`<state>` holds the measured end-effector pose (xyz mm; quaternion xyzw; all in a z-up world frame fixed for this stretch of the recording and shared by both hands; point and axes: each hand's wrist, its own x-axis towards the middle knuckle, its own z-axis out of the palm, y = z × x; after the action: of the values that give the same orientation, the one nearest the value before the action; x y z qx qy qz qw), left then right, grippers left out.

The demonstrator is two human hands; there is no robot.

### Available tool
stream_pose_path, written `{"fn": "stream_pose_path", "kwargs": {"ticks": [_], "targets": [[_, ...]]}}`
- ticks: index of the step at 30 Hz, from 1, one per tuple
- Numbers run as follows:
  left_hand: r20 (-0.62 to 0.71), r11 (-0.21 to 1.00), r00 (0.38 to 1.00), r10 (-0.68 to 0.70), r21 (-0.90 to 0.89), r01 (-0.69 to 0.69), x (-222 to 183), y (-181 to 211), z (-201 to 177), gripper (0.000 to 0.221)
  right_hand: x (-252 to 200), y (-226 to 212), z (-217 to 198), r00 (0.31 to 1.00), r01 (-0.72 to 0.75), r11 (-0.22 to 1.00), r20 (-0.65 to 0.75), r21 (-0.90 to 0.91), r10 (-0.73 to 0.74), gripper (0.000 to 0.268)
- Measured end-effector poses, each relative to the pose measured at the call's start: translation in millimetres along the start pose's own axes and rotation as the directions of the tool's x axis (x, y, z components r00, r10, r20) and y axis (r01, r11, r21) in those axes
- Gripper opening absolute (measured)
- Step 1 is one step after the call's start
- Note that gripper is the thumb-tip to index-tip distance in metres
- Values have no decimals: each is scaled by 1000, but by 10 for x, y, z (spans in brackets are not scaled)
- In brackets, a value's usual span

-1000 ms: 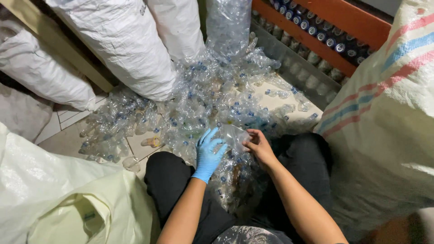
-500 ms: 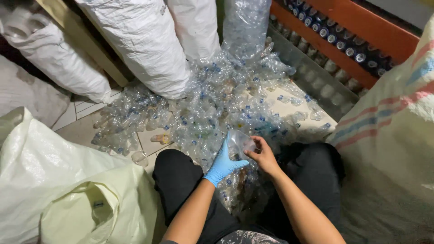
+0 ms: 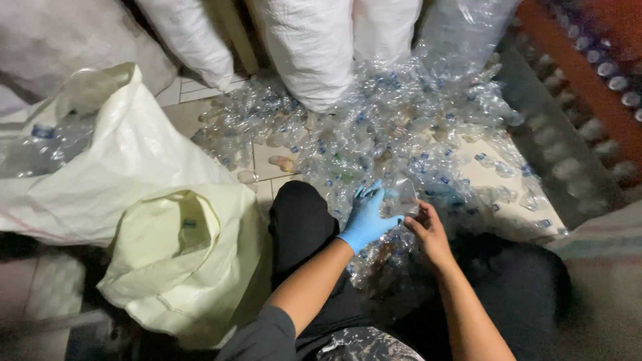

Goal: Sorting and bagging empty plastic bottles from a pile on the floor into large sacks

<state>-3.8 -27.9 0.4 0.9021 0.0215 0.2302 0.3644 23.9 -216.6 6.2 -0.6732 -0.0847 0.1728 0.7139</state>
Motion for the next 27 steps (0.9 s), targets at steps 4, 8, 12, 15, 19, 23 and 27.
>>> {"fn": "stream_pose_path", "kwargs": {"ticks": [4,8,12,15,19,23,27], "targets": [[-134,995,991,-4,97,17,118,203,-422,64,105,-10,-172,1000,-10,1000,4,-17,10,60],[-188,973,982,3,227,41,-53,419,-1326,62,271,128,-367,991,-35,999,131,17,32,60],[-411,970,911,29,233,74,-483,424,-2190,63,403,127,-381,979,-91,995,182,-33,96,52],[-540,941,841,-35,266,209,-915,246,-2673,63,838,686,-597,963,-109,993,241,-53,119,56],[-665,794,739,-107,389,466,-1498,-169,-2993,68,1364,1343,-743,971,-45,991,227,-123,72,58],[-683,745,710,-171,382,547,-1689,-330,-3092,71,1374,1300,-656,965,-96,968,218,-233,148,58],[-691,782,705,-159,348,517,-1596,-404,-3186,73,1168,1033,-539,939,-204,962,241,-183,245,68]]}}
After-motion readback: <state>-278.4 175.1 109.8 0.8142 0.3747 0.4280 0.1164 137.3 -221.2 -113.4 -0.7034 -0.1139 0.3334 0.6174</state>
